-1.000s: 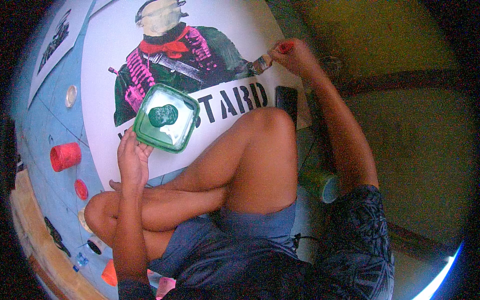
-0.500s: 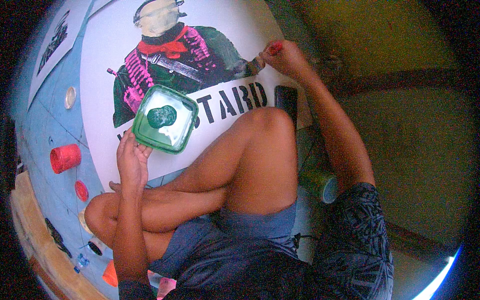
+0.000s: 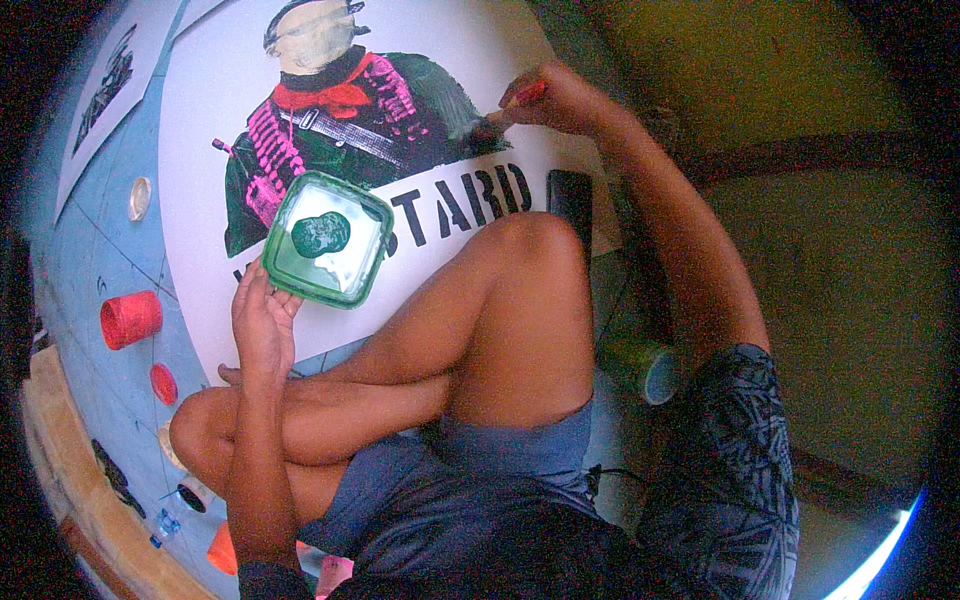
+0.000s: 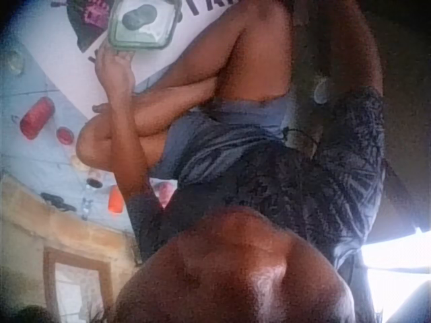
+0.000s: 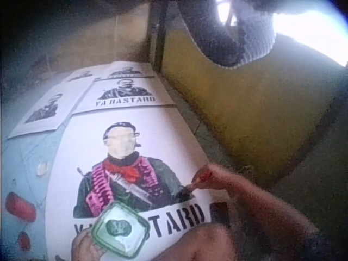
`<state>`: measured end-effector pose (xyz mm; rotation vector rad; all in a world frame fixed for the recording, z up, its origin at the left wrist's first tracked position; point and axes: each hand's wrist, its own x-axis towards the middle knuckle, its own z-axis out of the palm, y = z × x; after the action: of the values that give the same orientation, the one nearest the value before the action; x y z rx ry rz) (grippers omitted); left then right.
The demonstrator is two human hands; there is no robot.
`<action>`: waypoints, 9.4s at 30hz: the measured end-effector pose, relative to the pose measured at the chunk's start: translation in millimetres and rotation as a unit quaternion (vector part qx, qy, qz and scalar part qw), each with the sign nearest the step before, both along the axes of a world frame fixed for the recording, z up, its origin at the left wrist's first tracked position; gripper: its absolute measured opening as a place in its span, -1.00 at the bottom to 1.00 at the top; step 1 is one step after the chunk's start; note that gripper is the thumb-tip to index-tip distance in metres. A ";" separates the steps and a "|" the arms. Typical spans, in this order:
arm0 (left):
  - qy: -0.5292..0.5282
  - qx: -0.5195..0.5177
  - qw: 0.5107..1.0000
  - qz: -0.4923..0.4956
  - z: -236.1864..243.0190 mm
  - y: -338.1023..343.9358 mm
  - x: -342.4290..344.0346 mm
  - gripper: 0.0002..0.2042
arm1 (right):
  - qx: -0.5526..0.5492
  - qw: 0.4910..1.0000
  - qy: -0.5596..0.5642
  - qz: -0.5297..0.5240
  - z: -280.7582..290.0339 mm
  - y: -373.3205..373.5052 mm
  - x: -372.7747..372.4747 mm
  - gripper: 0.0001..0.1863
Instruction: The person sits on the floor and paints a large poster featuring a figure with a rifle and the text 'YA BASTARD'. They use a paintbrush to apply green paint to the figure's clothing and red paint to the scarf area, repeatedly dipping the brush into a small green container.
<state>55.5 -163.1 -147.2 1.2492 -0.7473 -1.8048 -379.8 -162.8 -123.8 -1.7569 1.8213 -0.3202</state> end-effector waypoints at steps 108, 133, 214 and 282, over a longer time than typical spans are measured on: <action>-0.082 0.173 0.854 0.483 -59.5 249.8 287.7 -0.48 | -0.309 0.895 -0.153 -0.282 29.5 149.4 260.2 -0.62; -0.218 -0.506 0.786 -0.280 19.4 26.0 -172.6 -0.59 | -0.187 0.940 0.056 -0.279 26.4 94.0 178.9 -0.48; -0.138 -0.065 0.898 -0.414 -70.7 -156.8 -262.2 -0.75 | -0.240 0.871 -0.355 -0.240 -1.2 82.2 185.3 -0.27; -0.205 -0.065 0.877 -0.429 -65.4 -159.1 -265.9 -0.70 | -0.183 0.885 -0.369 -0.218 2.6 85.8 181.4 -0.20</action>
<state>-210.4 -322.2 -212.5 1.3267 -1.8631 -2.1058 -198.4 -77.0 -121.2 -1.1408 1.5917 -1.3852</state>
